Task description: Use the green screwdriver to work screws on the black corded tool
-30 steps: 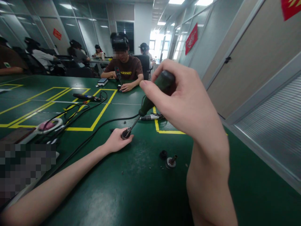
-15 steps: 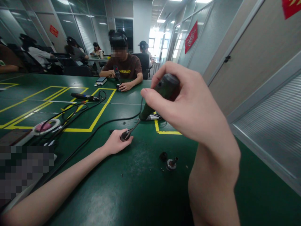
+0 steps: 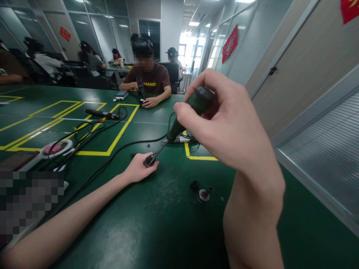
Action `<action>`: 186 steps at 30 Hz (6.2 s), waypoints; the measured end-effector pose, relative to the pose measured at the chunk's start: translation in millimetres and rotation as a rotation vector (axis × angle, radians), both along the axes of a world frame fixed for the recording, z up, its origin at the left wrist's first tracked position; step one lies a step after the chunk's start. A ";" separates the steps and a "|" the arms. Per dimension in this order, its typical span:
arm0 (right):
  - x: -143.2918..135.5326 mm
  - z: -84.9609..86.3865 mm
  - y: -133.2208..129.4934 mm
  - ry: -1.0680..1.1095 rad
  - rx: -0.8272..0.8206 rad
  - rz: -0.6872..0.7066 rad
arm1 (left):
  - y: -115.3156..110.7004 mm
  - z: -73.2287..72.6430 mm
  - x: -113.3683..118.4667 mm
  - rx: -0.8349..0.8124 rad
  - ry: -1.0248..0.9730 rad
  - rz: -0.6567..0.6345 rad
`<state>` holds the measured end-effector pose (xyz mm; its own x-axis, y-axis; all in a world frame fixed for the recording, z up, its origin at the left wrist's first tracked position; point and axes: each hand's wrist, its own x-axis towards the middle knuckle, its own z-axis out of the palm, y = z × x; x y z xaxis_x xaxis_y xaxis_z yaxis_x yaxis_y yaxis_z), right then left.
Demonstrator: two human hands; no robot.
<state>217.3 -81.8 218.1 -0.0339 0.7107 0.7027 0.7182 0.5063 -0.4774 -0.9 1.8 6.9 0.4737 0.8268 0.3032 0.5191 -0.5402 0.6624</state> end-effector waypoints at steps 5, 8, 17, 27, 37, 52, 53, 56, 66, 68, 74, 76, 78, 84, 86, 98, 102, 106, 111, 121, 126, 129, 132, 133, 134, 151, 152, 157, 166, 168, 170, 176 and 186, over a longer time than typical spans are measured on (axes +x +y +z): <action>2.8 -3.3 2.7 -0.062 0.061 0.027 | -0.6 0.2 0.0 -0.003 -0.007 0.001; 2.1 -3.0 3.0 -0.032 0.025 0.013 | -0.8 -0.1 0.2 0.001 -0.012 0.004; 1.8 -3.0 -3.2 -0.088 0.047 -0.024 | -0.7 -0.4 -0.1 -0.003 -0.021 0.008; 0.9 -1.8 -3.6 -0.071 0.031 -0.007 | -0.2 -1.5 -1.2 0.003 -0.011 0.007; 3.0 -3.2 -6.4 -0.119 0.027 -0.048 | -3.2 0.1 -0.6 -0.013 -0.024 0.013; 6.3 -2.5 3.4 -0.093 0.038 -0.001 | -1.1 1.4 -1.3 -0.014 -0.001 0.003; 7.5 -2.5 4.2 -0.118 0.043 -0.005 | -0.7 1.0 -1.3 -0.013 0.000 0.002; 9.3 -3.6 7.3 -0.152 0.062 -0.051 | 0.2 -0.1 -1.6 -0.018 -0.001 -0.001; 10.5 -3.9 6.0 -0.107 0.028 -0.026 | 1.3 -2.2 -1.8 -0.026 -0.003 -0.006; 11.0 -4.7 9.0 -0.125 0.046 -0.044 | 1.3 -2.2 -1.4 -0.017 -0.004 -0.007; 9.9 -4.9 9.5 -0.122 0.044 -0.043 | 0.8 -0.8 -0.7 -0.013 -0.003 -0.004; 10.7 -4.0 6.3 -0.148 0.031 -0.018 | 0.7 -0.7 -0.6 -0.015 -0.005 -0.004; 11.4 -3.6 4.2 -0.177 0.030 -0.016 | 0.6 -1.1 -0.5 -0.016 -0.005 0.001; 7.8 -4.9 5.7 -0.130 0.040 -0.076 | 0.3 -3.0 -1.3 -0.021 0.004 0.014; 7.0 -5.1 5.7 -0.104 0.030 -0.067 | 0.6 -3.0 -1.9 -0.020 0.007 0.011; 2.9 -4.4 2.8 -0.069 0.029 -0.062 | -0.2 -0.8 -2.4 -0.009 -0.004 0.001; 2.7 -3.9 3.2 -0.106 0.056 -0.038 | -0.4 -0.6 -2.5 -0.013 -0.004 0.008; 1.4 -5.7 6.5 -0.102 0.065 -0.073 | -1.5 0.9 -2.5 -0.017 -0.011 0.006; 0.4 -3.8 3.6 -0.095 0.023 -0.056 | -2.0 2.5 -1.7 -0.030 -0.006 0.002; 1.9 -6.0 5.3 -0.086 0.075 -0.045 | -1.1 1.2 -1.9 -0.014 0.005 0.007; 1.7 -5.5 2.3 -0.087 0.044 0.011 | -1.4 1.5 -1.8 -0.012 0.001 0.004; -0.5 -5.6 2.9 -0.103 0.079 -0.012 | -1.7 1.8 -1.8 -0.007 0.002 0.008; -2.7 -5.3 4.1 -0.095 0.089 -0.059 | -1.6 1.5 -2.0 -0.001 0.003 0.007; -2.9 -5.0 4.2 -0.087 0.086 -0.064 | -1.5 1.4 -2.1 -0.001 0.005 0.004; -2.6 -4.7 4.0 -0.077 0.082 -0.063 | -1.4 1.2 -2.1 -0.002 0.006 0.003; -3.0 -3.8 -0.3 -0.081 0.046 0.000 | -1.3 0.7 -1.7 -0.006 0.001 0.000; -2.9 -3.7 -0.1 -0.091 0.048 -0.004 | -1.2 0.4 -1.7 -0.007 0.001 0.002; -3.8 -3.8 1.7 -0.077 0.081 -0.053 | -2.0 1.3 -1.2 -0.014 -0.004 0.009; -4.2 -5.0 -0.7 -0.066 0.080 0.001 | -1.8 1.4 -1.1 -0.021 -0.008 0.004; -2.9 -6.9 2.6 -0.089 0.099 -0.018 | -1.5 0.7 -1.2 -0.018 -0.008 0.003; -1.8 -8.6 4.9 -0.101 0.119 -0.040 | -1.5 0.5 -1.3 -0.016 -0.006 0.003; -0.8 -8.0 0.0 -0.091 0.102 -0.022 | -2.1 1.8 -1.0 -0.035 0.004 0.014; -0.5 -6.6 3.5 -0.125 0.135 -0.021 | -1.1 1.1 -2.1 -0.003 -0.009 0.007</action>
<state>216.8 -78.3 211.6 -0.1135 0.6118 0.7828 0.7786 0.5443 -0.3125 -3.0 0.7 7.9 0.4655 0.8310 0.3047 0.5168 -0.5346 0.6687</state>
